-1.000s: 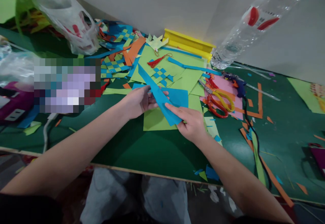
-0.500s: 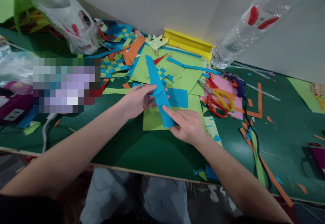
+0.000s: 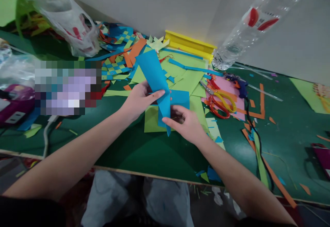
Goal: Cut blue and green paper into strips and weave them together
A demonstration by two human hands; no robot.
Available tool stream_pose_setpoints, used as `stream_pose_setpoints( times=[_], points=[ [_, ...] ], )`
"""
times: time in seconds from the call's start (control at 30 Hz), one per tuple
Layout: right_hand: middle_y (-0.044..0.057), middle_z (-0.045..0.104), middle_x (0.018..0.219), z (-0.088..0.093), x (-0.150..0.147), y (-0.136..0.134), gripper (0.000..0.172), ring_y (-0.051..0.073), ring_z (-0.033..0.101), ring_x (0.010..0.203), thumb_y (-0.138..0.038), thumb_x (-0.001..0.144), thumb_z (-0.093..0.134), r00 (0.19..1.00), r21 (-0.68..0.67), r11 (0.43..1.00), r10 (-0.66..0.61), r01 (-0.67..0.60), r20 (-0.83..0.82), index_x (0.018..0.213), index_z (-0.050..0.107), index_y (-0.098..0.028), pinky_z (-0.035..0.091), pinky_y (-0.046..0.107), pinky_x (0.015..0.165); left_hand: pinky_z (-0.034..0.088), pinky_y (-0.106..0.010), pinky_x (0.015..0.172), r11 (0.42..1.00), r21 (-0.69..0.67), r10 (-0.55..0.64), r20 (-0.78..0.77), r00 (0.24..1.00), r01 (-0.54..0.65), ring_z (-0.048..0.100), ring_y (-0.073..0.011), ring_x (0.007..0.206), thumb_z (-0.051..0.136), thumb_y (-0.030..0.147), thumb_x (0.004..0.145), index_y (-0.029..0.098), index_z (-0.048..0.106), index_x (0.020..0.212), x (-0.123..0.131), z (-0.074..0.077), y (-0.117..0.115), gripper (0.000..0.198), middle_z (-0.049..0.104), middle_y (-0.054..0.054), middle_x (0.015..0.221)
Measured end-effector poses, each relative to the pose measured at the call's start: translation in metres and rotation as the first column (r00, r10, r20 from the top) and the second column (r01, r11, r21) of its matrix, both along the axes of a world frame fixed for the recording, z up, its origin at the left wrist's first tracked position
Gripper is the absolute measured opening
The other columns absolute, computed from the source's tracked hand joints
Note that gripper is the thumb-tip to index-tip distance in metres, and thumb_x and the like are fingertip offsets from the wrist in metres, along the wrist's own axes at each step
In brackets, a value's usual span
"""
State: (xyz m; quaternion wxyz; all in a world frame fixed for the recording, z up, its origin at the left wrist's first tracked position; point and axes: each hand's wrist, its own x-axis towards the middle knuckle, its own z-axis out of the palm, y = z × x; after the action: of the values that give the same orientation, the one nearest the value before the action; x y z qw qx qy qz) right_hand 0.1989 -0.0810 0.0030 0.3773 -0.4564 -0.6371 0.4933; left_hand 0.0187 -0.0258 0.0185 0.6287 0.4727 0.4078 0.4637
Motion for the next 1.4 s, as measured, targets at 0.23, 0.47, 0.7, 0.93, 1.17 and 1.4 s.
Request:
stream_pose_setpoints(
  times=[0.23,0.47,0.7,0.93,1.17,1.4],
  points=[
    [0.002,0.075,0.082,-0.003,-0.001,0.008,0.032,0.018,0.072,0.073,-0.043,0.067,0.081,0.988,-0.126,0.992,-0.014,-0.006,-0.153,0.084,0.068,-0.019,0.060,0.032,0.064,0.057,-0.040,0.087,0.993,0.004,-0.114,0.082,0.990,0.114,0.066,-0.0312,0.109,0.074,0.053,0.076,0.021,0.064,0.113,0.000,-0.003,-0.004,0.050,0.071,-0.011,0.111],
    [0.003,0.077,0.092,-0.008,0.001,0.013,0.034,0.020,0.073,0.083,-0.048,0.065,0.082,0.886,-0.084,0.938,-0.346,0.337,-0.308,0.086,0.070,-0.023,0.062,0.036,0.075,0.053,-0.034,0.085,0.947,0.194,-0.214,-0.219,0.952,0.258,0.065,-0.0217,0.097,0.080,0.039,0.073,0.026,0.055,0.123,0.004,-0.003,-0.008,0.057,0.063,-0.008,0.114],
    [0.001,0.077,0.084,-0.004,-0.002,0.008,0.020,0.020,0.073,0.079,-0.036,0.069,0.082,0.883,-0.029,0.951,-0.298,0.309,-0.363,0.080,0.071,-0.024,0.061,0.037,0.077,0.049,-0.030,0.074,0.840,0.405,-0.022,-0.640,0.768,0.362,0.065,-0.0228,0.086,0.086,0.046,0.063,0.022,0.060,0.098,0.003,-0.009,-0.014,0.049,0.067,-0.005,0.095],
    [0.001,0.077,0.086,-0.007,0.001,0.010,0.012,0.019,0.073,0.085,-0.034,0.075,0.079,0.887,0.009,0.946,-0.302,0.325,-0.349,0.080,0.076,-0.024,0.059,0.034,0.080,0.041,-0.025,0.064,0.799,0.454,-0.010,-0.645,0.764,0.394,0.062,-0.0169,0.068,0.076,0.046,0.076,0.021,0.067,0.078,0.002,-0.008,-0.011,0.027,0.069,-0.001,0.077],
    [-0.001,0.077,0.082,-0.011,0.003,0.011,0.017,0.019,0.071,0.079,-0.038,0.068,0.083,0.860,-0.065,0.917,-0.392,0.394,-0.327,0.075,0.076,-0.024,0.058,0.033,0.075,0.037,-0.022,0.054,0.772,0.465,0.027,-0.705,0.708,0.434,0.052,-0.0094,0.053,0.067,0.053,0.082,0.017,0.065,0.069,-0.003,-0.002,-0.007,0.038,0.064,0.003,0.062],
    [0.000,0.074,0.069,-0.014,0.005,0.011,0.021,0.020,0.070,0.074,-0.042,0.068,0.082,0.864,-0.117,0.909,-0.417,0.401,-0.280,0.072,0.075,-0.023,0.058,0.034,0.069,0.034,-0.022,0.049,0.808,0.432,0.042,-0.719,0.693,0.400,0.045,-0.0082,0.049,0.065,0.059,0.081,0.017,0.062,0.059,-0.004,0.000,-0.006,0.047,0.058,0.003,0.054]
  ],
)
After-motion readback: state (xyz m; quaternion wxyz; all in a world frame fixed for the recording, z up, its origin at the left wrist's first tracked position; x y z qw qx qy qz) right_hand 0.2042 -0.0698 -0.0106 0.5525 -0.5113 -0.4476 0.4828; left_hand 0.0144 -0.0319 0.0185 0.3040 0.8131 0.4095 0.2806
